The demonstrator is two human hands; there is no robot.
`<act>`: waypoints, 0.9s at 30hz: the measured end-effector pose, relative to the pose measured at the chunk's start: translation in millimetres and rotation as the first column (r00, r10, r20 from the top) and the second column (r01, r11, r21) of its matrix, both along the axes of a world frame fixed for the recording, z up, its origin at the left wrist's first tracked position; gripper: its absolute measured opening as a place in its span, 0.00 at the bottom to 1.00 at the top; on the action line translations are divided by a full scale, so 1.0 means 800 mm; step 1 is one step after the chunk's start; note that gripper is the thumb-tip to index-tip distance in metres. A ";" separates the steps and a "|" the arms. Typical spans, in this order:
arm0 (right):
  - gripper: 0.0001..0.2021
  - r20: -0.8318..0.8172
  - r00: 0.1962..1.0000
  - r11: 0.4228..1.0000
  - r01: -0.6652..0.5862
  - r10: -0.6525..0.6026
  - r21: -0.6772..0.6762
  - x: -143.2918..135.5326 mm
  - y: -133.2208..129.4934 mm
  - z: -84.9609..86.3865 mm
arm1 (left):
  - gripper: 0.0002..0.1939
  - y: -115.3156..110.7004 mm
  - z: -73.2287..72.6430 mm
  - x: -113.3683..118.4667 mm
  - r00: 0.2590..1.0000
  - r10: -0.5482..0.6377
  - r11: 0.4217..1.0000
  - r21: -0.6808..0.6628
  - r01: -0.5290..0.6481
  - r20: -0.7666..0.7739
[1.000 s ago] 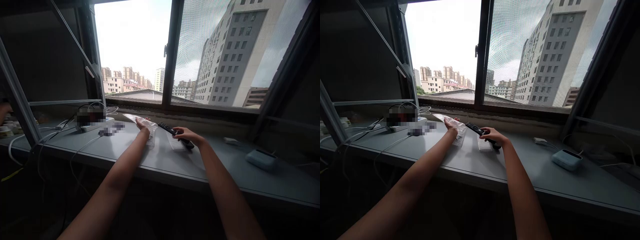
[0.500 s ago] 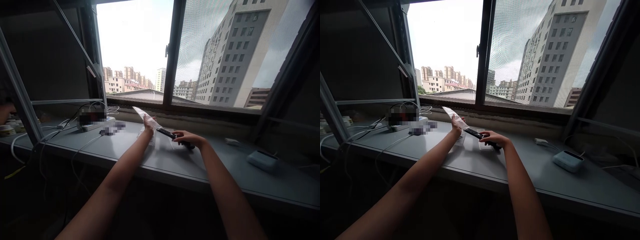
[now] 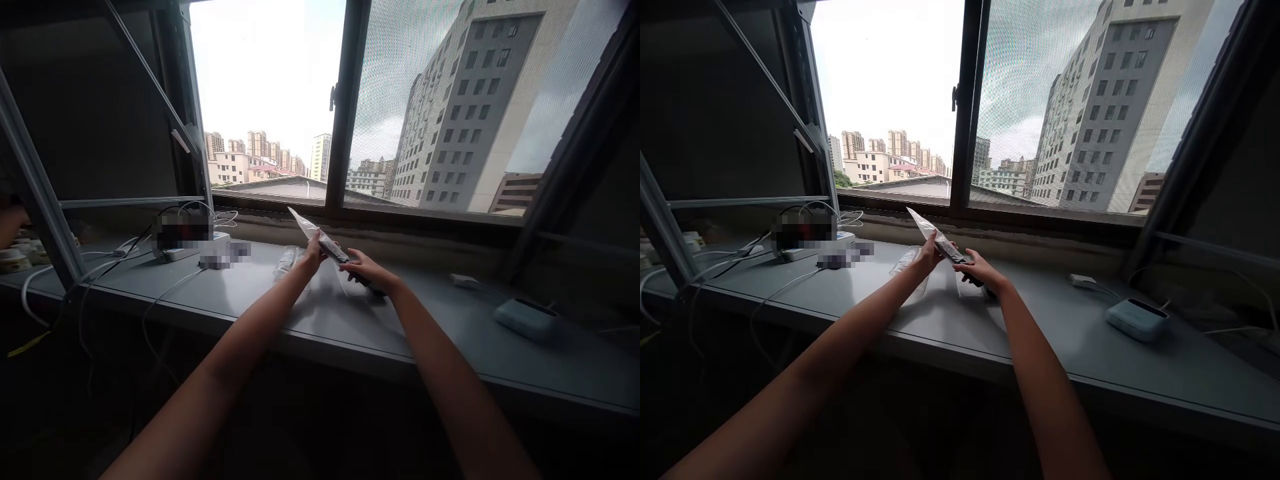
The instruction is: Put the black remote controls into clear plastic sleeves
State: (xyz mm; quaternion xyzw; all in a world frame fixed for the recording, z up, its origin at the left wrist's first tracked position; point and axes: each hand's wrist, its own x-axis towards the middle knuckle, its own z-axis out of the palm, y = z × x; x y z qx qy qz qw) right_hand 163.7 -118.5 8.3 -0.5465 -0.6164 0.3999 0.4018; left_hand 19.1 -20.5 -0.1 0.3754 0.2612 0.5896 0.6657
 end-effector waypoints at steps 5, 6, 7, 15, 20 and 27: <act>0.48 -0.077 0.971 0.973 -0.230 0.228 -0.029 -0.002 -0.005 -0.002 | 0.20 0.010 -0.005 -0.001 0.979 0.204 0.977 -0.059 -0.203 0.009; 0.50 -0.102 0.950 0.953 -0.300 0.296 -0.030 -0.003 -0.008 -0.001 | 0.20 0.012 -0.005 -0.003 0.973 0.228 0.971 -0.079 -0.226 0.022; 0.52 -0.127 0.926 0.932 -0.363 0.356 -0.029 -0.004 -0.011 0.000 | 0.21 0.014 -0.005 -0.006 0.970 0.241 0.966 -0.099 -0.237 0.039; 0.54 -0.212 0.860 0.885 -0.462 0.463 0.060 0.007 -0.005 -0.001 | 0.29 -0.001 0.009 -0.015 0.983 0.136 0.981 -0.153 -0.117 0.122; 0.58 -0.248 0.908 0.941 -0.324 0.339 0.099 0.010 0.007 -0.009 | 0.32 -0.007 0.010 -0.011 0.994 -0.102 0.995 -0.016 0.102 0.042; 0.46 -0.227 0.923 0.933 -0.251 0.312 0.259 0.006 0.009 -0.009 | 0.29 -0.004 -0.001 0.007 0.957 -0.226 0.972 0.027 0.235 -0.184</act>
